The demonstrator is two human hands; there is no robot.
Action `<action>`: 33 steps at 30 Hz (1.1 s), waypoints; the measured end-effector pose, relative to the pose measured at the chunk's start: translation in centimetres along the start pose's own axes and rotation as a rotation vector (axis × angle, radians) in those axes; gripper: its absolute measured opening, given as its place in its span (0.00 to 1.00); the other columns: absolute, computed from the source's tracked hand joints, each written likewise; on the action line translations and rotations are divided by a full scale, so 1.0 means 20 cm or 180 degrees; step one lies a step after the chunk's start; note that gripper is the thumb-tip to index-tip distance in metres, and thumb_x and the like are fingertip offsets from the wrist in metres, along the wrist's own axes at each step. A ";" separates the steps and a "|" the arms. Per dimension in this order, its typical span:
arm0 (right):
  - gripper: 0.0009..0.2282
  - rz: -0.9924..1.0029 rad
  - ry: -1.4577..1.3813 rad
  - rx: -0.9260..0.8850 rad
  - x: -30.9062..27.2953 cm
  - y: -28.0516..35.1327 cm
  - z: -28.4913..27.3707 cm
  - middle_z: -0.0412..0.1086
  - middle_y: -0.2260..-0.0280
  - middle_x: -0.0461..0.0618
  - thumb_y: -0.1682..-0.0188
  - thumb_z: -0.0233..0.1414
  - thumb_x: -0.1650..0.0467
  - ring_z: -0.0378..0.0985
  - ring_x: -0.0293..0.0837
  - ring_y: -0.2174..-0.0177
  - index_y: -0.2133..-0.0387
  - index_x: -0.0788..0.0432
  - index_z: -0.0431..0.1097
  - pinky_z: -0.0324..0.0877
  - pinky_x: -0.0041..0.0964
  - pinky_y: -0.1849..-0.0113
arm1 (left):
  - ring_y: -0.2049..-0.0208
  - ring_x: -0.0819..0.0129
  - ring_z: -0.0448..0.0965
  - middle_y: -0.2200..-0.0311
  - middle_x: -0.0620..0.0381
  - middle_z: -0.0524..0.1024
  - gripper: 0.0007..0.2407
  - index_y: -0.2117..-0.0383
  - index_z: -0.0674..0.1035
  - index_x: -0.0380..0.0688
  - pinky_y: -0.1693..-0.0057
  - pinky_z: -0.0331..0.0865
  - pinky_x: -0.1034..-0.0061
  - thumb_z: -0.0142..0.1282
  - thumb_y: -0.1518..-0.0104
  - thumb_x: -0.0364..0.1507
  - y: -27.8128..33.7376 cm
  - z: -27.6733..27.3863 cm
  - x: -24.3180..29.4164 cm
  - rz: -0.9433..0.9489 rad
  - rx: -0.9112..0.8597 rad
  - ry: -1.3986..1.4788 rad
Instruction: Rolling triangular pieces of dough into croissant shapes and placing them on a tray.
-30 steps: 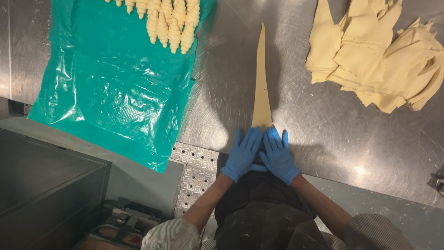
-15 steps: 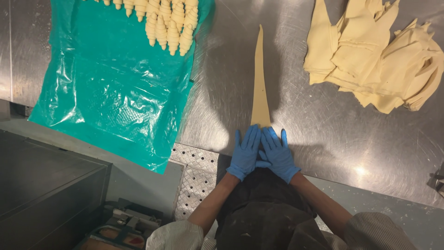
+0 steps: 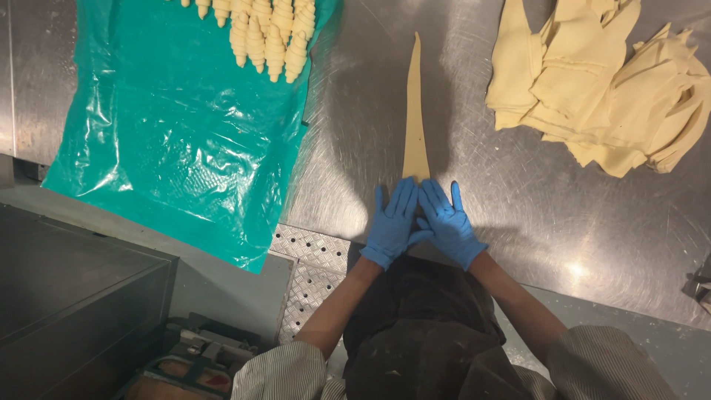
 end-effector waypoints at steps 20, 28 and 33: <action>0.13 -0.0291 -0.0796 0.0920 0.17 -0.15 -0.23 0.68 0.45 0.57 0.57 0.63 0.69 0.64 0.59 0.41 0.60 0.59 0.74 0.59 0.57 0.38 | 0.34 0.51 0.64 0.37 0.52 0.67 0.18 0.46 0.78 0.51 0.30 0.57 0.47 0.64 0.44 0.33 -0.20 -0.25 -0.15 0.0383 0.0709 0.0170; 0.17 -0.0481 -0.0808 0.1099 0.20 -0.22 -0.30 0.68 0.46 0.59 0.59 0.65 0.69 0.66 0.62 0.42 0.58 0.62 0.74 0.62 0.57 0.40 | 0.34 0.51 0.64 0.37 0.52 0.67 0.18 0.48 0.79 0.51 0.31 0.57 0.46 0.65 0.46 0.32 -0.29 -0.25 -0.20 0.0345 0.0615 0.0216; 0.17 -0.0533 -0.0618 0.1097 0.19 -0.27 -0.35 0.69 0.47 0.58 0.60 0.66 0.70 0.67 0.61 0.42 0.58 0.64 0.74 0.63 0.56 0.41 | 0.34 0.51 0.64 0.37 0.50 0.66 0.20 0.46 0.77 0.51 0.31 0.56 0.47 0.65 0.46 0.32 -0.33 -0.26 -0.20 0.0436 0.0607 0.0158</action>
Point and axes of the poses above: each hand's wrist, its own y-axis away from the middle knuckle, its own z-axis out of the palm, x = y × z, the point moved 10 cm from there along -y, towards the middle knuckle
